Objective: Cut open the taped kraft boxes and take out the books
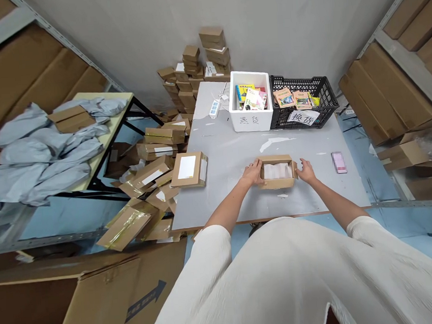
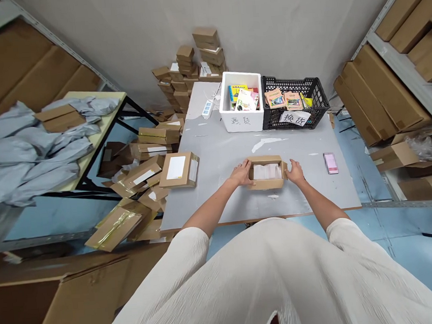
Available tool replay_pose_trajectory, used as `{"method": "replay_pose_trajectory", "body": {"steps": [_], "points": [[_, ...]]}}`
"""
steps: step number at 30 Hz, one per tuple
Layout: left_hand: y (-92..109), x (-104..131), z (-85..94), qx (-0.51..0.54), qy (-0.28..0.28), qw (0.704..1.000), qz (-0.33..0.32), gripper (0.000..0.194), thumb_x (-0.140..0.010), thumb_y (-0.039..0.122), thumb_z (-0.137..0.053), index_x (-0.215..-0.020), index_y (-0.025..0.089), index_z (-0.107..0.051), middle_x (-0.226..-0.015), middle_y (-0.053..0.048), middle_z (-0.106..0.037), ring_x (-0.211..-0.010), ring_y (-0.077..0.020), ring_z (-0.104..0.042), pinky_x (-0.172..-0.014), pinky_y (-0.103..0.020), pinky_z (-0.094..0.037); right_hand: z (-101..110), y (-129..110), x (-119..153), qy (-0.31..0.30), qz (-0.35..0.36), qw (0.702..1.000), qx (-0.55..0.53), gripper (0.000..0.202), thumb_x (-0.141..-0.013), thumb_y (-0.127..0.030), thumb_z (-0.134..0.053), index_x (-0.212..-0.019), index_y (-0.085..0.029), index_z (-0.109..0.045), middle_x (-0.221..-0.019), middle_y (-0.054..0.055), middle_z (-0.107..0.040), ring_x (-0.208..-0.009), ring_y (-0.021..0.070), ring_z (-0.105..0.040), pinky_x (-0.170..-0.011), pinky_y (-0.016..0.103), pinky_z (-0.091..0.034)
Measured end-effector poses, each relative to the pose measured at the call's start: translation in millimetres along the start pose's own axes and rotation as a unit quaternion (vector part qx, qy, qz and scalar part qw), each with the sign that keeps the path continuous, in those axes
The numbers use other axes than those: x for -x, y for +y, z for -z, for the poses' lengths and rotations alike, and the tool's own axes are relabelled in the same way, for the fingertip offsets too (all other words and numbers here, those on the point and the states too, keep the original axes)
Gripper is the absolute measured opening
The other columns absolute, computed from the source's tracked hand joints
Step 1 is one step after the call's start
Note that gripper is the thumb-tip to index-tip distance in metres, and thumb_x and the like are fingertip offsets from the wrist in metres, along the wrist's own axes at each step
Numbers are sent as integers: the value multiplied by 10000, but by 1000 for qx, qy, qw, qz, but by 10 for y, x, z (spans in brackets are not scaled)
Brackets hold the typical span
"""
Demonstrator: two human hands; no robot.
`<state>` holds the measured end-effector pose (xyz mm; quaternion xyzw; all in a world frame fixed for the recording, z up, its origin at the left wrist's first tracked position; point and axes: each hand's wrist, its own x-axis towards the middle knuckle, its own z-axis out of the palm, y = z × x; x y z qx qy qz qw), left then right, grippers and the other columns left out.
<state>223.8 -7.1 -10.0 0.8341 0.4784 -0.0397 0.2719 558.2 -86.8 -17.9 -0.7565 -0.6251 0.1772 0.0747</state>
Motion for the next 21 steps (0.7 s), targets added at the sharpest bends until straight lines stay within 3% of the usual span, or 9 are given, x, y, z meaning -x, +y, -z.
{"method": "replay_pose_trajectory", "body": {"steps": [3,8,10,14,17,21], "points": [[11,-11,-10,2,8,1000,-1,1283,-616,581,-978,-1677,271,-327,-1815,-208,-259,-1516,-496,-486,-1192,-540,-443,153,-171,-39,11,0,999,37,597,-952,-247,-543,-1546,-185,-572,-1450,201,-607,-1334,369,-556,-1145,496,-456],[20,-12,-21,-4,10,1000,3,1272,-628,574,-969,-1680,277,-319,-1814,-196,-262,-1502,-487,-492,-1188,-539,-450,276,-576,-161,-47,160,979,120,387,-999,-189,-504,-1279,-184,-770,-1302,231,-706,-1312,400,-552,-1163,552,-367],[26,-9,-24,14,11,1000,2,1302,-614,582,-978,-1688,276,-308,-1813,-197,-261,-1516,-498,-476,-1203,-555,-436,235,-715,-234,-95,185,967,150,331,-971,-191,-574,-1204,-182,-809,-1225,252,-741,-1302,417,-582,-1174,583,-351],[43,4,-27,33,15,999,8,1324,-591,541,-1009,-1692,273,-323,-1809,-200,-270,-1518,-518,-465,-1212,-581,-426,82,-861,-340,-172,161,952,197,329,-873,-240,-725,-1177,-178,-834,-1218,282,-759,-1263,457,-651,-1131,625,-432],[56,24,-31,26,13,1000,9,1330,-604,503,-1011,-1706,270,-304,-1816,-199,-258,-1513,-517,-467,-1212,-592,-429,-27,-888,-349,-201,185,940,205,384,-851,-266,-764,-1219,-170,-817,-1313,273,-747,-1287,453,-658,-1119,594,-490],[70,47,-39,22,15,1000,13,1360,-606,508,-1014,-1723,277,-271,-1828,-199,-234,-1529,-518,-453,-1227,-595,-423,-115,-920,-373,-229,207,923,231,261,-888,-279,-757,-1125,-192,-823,-1321,229,-768,-1294,425,-658,-1135,554,-491]]}}
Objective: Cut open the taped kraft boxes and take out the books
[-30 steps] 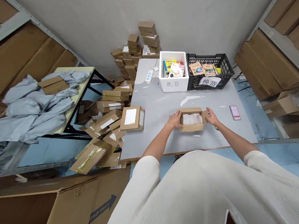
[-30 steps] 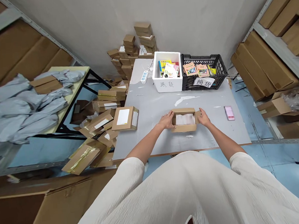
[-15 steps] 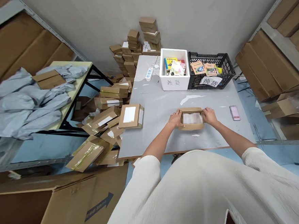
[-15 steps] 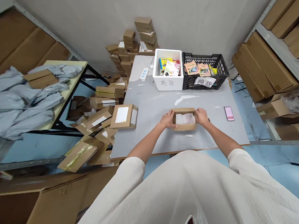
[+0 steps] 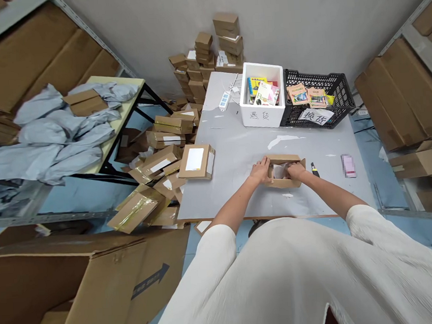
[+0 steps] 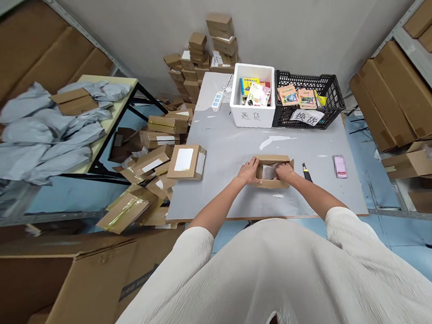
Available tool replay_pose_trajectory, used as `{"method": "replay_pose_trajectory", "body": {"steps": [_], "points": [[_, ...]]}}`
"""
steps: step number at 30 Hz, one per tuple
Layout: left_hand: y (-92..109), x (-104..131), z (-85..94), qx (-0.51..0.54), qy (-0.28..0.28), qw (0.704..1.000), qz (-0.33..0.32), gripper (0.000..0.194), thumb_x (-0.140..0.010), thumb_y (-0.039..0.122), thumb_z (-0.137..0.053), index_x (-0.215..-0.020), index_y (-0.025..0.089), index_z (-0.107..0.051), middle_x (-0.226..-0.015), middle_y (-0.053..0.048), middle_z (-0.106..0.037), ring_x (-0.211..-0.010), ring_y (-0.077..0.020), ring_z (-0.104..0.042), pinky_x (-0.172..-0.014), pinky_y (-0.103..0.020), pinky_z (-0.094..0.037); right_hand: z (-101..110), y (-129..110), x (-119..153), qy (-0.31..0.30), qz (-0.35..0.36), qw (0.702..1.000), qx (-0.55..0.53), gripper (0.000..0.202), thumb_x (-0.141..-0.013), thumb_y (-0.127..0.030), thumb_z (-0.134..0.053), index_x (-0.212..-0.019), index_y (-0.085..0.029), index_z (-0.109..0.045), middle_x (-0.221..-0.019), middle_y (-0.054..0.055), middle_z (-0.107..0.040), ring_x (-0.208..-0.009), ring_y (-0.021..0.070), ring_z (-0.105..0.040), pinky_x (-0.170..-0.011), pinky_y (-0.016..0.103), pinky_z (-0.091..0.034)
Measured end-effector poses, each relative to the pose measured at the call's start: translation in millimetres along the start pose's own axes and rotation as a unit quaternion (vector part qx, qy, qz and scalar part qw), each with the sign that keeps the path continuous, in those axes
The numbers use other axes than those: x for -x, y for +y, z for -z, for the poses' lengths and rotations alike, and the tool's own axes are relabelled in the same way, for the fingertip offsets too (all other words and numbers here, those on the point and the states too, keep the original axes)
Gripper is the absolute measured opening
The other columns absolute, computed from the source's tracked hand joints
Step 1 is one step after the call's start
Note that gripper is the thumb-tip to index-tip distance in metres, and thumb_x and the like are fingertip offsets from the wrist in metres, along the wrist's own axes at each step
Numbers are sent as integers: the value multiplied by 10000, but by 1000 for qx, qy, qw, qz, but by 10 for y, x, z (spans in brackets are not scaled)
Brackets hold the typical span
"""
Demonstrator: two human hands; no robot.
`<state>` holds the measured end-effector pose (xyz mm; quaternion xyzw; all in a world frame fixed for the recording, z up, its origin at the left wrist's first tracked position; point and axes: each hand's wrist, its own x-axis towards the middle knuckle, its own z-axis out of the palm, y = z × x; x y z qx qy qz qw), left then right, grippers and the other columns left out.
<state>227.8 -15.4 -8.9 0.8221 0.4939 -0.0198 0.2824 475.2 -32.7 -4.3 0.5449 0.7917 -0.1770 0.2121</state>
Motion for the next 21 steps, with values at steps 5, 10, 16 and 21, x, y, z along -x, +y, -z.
{"method": "replay_pose_trajectory", "body": {"steps": [5,10,16,21], "points": [[15,9,10,-8,-6,1000,-2,1362,-624,532,-1011,-1727,272,-256,-1828,-207,-231,-1537,-521,-443,-1223,-597,-429,18,-11,-203,-3,136,991,-12,328,-866,-165,-734,-1174,-249,-811,-1321,112,-784,-1290,308,-656,-1179,436,-439],[46,37,48,-7,-15,1000,8,1371,-642,535,-992,-1740,285,-210,-1844,-189,-203,-1551,-508,-437,-1229,-575,-426,-65,-62,-455,-6,216,976,34,309,-826,-119,-763,-1121,-203,-803,-1294,111,-779,-1275,253,-646,-1181,382,-428],[115,97,131,-32,-32,999,22,1352,-667,518,-976,-1746,302,-190,-1848,-152,-211,-1537,-461,-461,-1206,-527,-456,-186,-114,-575,-36,292,926,235,332,-916,-116,-733,-1242,-156,-779,-1398,151,-737,-1325,269,-634,-1152,406,-450],[126,117,168,-30,-43,998,25,1354,-678,516,-969,-1761,322,-179,-1859,-136,-187,-1544,-471,-448,-1216,-533,-447,-60,-140,-553,-21,360,903,234,317,-897,-128,-755,-1210,-175,-767,-1282,135,-748,-1178,261,-671,-1036,372,-493]]}}
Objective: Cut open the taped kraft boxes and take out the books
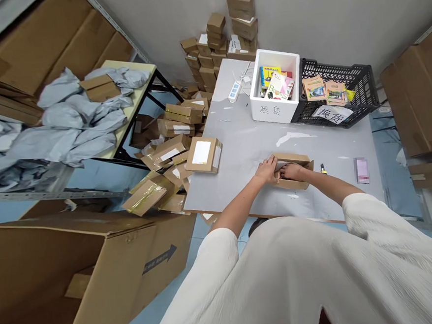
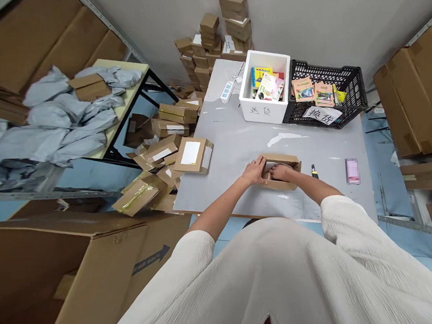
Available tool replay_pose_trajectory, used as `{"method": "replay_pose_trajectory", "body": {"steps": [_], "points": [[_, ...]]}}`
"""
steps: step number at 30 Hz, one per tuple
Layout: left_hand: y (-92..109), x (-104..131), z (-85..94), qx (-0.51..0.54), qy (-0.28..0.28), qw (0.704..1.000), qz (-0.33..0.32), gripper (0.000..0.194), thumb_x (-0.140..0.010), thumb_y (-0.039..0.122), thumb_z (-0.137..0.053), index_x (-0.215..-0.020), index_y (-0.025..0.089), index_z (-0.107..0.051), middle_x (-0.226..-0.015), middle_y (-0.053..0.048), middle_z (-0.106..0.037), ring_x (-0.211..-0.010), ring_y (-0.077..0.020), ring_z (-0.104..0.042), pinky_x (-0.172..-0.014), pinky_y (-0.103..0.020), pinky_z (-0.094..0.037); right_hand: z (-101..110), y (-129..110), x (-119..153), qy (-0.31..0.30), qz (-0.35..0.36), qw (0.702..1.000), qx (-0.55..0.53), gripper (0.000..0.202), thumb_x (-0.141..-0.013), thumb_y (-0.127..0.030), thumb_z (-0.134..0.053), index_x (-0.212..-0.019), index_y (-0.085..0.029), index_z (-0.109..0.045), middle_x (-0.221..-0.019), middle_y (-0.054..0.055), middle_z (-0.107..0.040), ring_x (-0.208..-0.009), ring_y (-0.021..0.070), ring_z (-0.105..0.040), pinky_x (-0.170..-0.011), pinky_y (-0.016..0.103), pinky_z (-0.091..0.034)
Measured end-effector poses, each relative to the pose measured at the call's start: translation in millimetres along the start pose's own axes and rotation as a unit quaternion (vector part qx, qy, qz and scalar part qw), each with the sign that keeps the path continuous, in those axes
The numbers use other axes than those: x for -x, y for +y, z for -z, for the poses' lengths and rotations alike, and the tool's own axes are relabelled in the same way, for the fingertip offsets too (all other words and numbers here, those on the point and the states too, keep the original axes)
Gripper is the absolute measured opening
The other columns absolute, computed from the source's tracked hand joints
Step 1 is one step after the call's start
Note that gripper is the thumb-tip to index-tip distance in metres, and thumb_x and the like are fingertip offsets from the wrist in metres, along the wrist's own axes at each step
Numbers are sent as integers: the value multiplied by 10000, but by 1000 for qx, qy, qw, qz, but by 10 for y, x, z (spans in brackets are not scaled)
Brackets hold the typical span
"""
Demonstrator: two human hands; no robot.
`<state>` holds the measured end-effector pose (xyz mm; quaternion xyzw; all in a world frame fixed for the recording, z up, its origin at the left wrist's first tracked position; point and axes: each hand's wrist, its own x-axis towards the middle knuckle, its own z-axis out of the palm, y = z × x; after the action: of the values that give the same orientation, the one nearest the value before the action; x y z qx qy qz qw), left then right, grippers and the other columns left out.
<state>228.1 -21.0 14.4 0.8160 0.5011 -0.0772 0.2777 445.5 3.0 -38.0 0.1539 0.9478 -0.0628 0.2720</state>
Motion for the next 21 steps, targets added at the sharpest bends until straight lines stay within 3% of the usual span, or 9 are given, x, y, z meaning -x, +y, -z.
{"method": "replay_pose_trajectory", "body": {"steps": [3,6,12,17,21], "points": [[-13,-10,-6,-1,-4,1000,-1,1360,-687,529,-963,-1765,324,-160,-1865,-134,-171,-1545,-469,-448,-1220,-533,-442,143,45,72,65,36,997,-1,245,-1011,-171,-629,-1232,-154,-731,-1251,161,-726,-1153,280,-643,-1022,401,-489],[-26,-32,-20,0,-3,1000,-1,1385,-680,559,-970,-1765,316,-144,-1864,-152,-160,-1538,-473,-458,-1211,-535,-445,225,75,149,109,-10,994,0,273,-1087,-174,-481,-1256,-122,-690,-1250,202,-709,-1154,302,-629,-1025,435,-491],[-31,-41,-31,6,2,1000,-4,1395,-664,557,-990,-1762,327,-161,-1861,-153,-170,-1539,-485,-451,-1211,-543,-442,190,-10,147,85,-75,992,-50,303,-1076,-125,-460,-1321,-104,-637,-1241,195,-723,-1091,286,-690,-991,424,-532],[-20,-23,-24,5,0,1000,-3,1367,-683,530,-978,-1764,320,-168,-1863,-146,-172,-1529,-468,-463,-1205,-543,-454,255,-76,70,104,-54,993,-13,400,-1073,-145,-462,-1438,-82,-613,-1420,258,-673,-1281,350,-633,-1116,492,-485],[-17,-22,-3,3,-1,1000,-3,1374,-680,524,-979,-1764,303,-165,-1862,-163,-167,-1532,-461,-465,-1204,-529,-453,260,-101,20,89,-104,991,-11,485,-1045,-128,-482,-1514,-23,-546,-1443,301,-660,-1281,370,-654,-1112,494,-493]]}}
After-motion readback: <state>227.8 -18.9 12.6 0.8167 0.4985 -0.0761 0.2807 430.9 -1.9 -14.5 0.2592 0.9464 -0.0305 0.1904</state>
